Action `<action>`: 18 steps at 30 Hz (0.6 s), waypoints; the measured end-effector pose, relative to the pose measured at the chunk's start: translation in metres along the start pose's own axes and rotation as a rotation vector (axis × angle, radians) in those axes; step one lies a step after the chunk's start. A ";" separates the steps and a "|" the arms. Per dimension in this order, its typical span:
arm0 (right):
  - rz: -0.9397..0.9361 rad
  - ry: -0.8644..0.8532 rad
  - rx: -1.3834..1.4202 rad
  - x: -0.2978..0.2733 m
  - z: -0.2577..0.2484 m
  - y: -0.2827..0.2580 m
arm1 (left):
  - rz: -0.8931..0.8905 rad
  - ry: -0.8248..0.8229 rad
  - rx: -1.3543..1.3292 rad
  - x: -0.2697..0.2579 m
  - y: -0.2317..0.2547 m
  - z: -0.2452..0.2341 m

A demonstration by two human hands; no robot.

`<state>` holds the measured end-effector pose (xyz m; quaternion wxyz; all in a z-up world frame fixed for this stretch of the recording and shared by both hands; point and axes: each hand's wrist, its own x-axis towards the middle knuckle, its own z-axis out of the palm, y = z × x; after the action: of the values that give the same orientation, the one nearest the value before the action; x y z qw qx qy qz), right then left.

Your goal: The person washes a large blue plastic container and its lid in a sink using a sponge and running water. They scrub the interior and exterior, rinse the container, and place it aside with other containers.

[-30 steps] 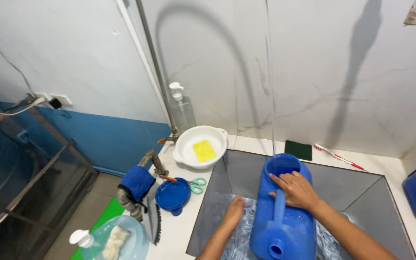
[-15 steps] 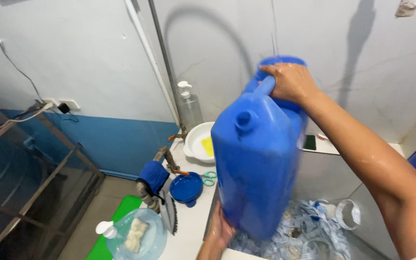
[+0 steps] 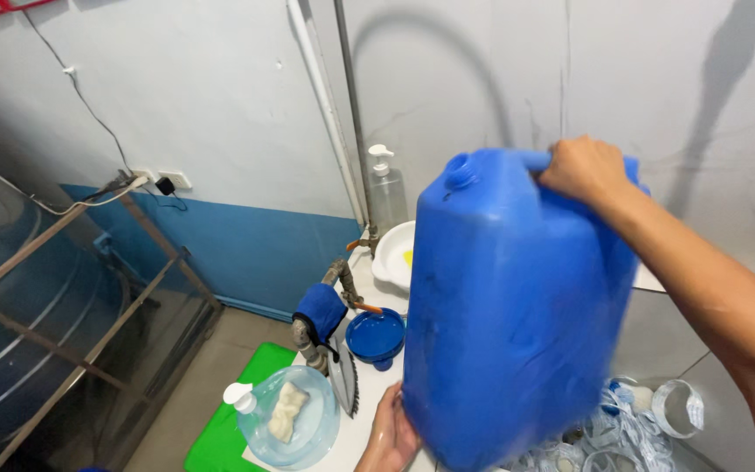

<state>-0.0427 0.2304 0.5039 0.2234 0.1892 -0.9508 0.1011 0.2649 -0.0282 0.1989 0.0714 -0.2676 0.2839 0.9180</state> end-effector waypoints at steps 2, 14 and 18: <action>0.037 -0.118 -0.065 -0.004 0.005 -0.010 | -0.055 0.017 -0.002 -0.005 0.016 -0.019; -0.010 0.018 0.019 0.025 0.045 0.031 | 0.162 0.127 0.047 -0.009 0.027 0.025; 0.132 0.047 0.194 -0.039 0.100 0.106 | 0.392 -0.015 0.301 -0.010 0.087 0.024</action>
<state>-0.0924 0.3111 0.3861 0.2193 0.1443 -0.9414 0.2118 0.2381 -0.0870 0.2632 -0.0669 -0.1867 0.4633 0.8637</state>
